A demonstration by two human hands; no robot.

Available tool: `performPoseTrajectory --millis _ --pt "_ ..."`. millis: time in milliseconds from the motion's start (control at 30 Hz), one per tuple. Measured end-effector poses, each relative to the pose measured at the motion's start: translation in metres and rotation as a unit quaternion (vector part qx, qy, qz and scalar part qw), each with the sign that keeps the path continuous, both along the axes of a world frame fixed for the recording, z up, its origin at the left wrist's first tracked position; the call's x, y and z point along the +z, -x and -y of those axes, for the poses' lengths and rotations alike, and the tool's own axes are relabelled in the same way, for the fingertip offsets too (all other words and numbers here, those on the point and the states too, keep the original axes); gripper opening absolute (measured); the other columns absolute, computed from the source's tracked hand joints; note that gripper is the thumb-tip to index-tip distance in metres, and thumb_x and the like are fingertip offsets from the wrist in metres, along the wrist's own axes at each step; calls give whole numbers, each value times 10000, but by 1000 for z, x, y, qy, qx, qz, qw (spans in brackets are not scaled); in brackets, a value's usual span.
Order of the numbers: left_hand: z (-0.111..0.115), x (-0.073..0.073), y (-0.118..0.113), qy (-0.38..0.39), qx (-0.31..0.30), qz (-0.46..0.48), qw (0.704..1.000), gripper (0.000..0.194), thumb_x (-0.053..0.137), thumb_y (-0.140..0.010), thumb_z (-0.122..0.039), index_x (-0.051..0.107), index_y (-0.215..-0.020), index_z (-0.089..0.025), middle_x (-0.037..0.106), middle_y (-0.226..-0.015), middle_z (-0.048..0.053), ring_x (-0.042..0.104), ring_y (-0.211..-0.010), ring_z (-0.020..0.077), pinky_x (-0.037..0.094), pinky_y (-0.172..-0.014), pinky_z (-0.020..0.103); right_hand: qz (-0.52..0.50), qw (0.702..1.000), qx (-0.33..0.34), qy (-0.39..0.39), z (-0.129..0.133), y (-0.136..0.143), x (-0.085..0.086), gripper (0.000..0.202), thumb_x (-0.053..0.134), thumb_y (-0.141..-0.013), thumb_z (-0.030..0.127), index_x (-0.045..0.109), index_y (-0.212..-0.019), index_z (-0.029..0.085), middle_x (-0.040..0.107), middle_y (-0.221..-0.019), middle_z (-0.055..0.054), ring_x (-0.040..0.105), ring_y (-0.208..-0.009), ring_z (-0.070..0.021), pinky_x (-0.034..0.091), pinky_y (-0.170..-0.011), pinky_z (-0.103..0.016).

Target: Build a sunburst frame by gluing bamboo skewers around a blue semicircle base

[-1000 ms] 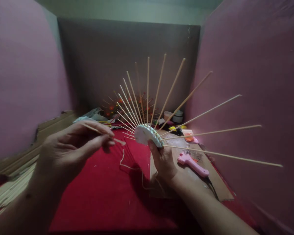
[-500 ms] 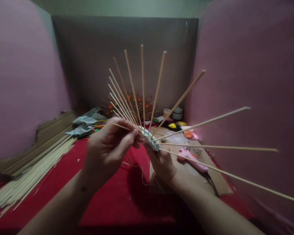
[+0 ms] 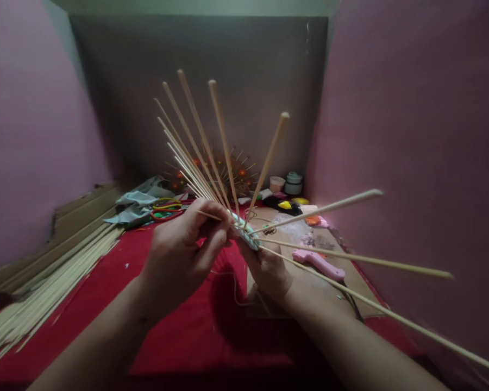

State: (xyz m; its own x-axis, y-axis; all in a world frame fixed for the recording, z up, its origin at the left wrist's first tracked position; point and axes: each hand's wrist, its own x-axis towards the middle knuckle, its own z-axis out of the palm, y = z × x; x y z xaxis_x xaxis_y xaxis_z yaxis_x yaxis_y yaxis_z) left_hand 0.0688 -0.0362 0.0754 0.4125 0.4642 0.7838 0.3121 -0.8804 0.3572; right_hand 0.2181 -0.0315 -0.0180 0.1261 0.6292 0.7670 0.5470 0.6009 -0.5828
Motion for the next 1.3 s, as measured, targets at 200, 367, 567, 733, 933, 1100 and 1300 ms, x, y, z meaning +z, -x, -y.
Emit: performPoseTrajectory --millis 200,367,567,733,933,1100,1300 --pt "-5 5 0 -51 3 -73 996 80 516 -867 -119 518 -897 -192 644 -706 -32 624 -598 90 511 -554 229 38 999 -4 -33 2 -2 1 298 466 -927 316 638 -1104 149 732 -995 -97 705 -883 -210 564 -752 -283" --pt "0 3 -1 -11 -25 23 999 93 543 -868 -124 558 -908 -206 671 -784 -17 662 -654 108 572 -607 255 5 999 14 -28 0 -4 1 285 491 -911 272 627 -1144 179 728 -1017 -57 700 -889 -187 558 -791 -274" --pt "9 -4 5 56 -51 164 983 117 594 -839 -149 602 -922 -231 701 -867 7 692 -679 153 624 -638 325 -15 999 50 7 1 -3 2 269 480 -918 265 655 -1102 177 731 -1002 -62 695 -908 -189 555 -832 -296" --pt "5 -15 5 67 -72 112 989 139 552 -858 -135 567 -967 -220 703 -881 26 694 -733 164 616 -665 332 -9 998 54 10 3 -2 6 307 486 -918 277 614 -1195 239 676 -1176 -45 667 -1018 -195 534 -917 -336" --pt "4 -17 2 46 -54 65 995 162 537 -858 -98 547 -963 -220 670 -838 0 673 -674 117 588 -648 265 -7 998 55 -5 1 -3 -1 310 482 -918 300 609 -1183 201 693 -1140 -59 671 -1006 -193 533 -892 -311" --pt "4 -10 1 -33 -9 -23 999 150 539 -851 -91 523 -934 -214 661 -750 -17 665 -635 106 537 -554 208 25 999 39 -7 1 -4 -2 307 476 -918 305 608 -1170 190 717 -1069 -62 691 -918 -186 535 -841 -287" --pt "2 -15 0 -87 1 -44 995 157 558 -836 -112 557 -941 -228 686 -813 -2 682 -711 140 562 -644 260 30 999 20 -23 0 -4 1 284 451 -924 314 629 -1104 187 731 -985 -70 699 -828 -183 548 -735 -267"
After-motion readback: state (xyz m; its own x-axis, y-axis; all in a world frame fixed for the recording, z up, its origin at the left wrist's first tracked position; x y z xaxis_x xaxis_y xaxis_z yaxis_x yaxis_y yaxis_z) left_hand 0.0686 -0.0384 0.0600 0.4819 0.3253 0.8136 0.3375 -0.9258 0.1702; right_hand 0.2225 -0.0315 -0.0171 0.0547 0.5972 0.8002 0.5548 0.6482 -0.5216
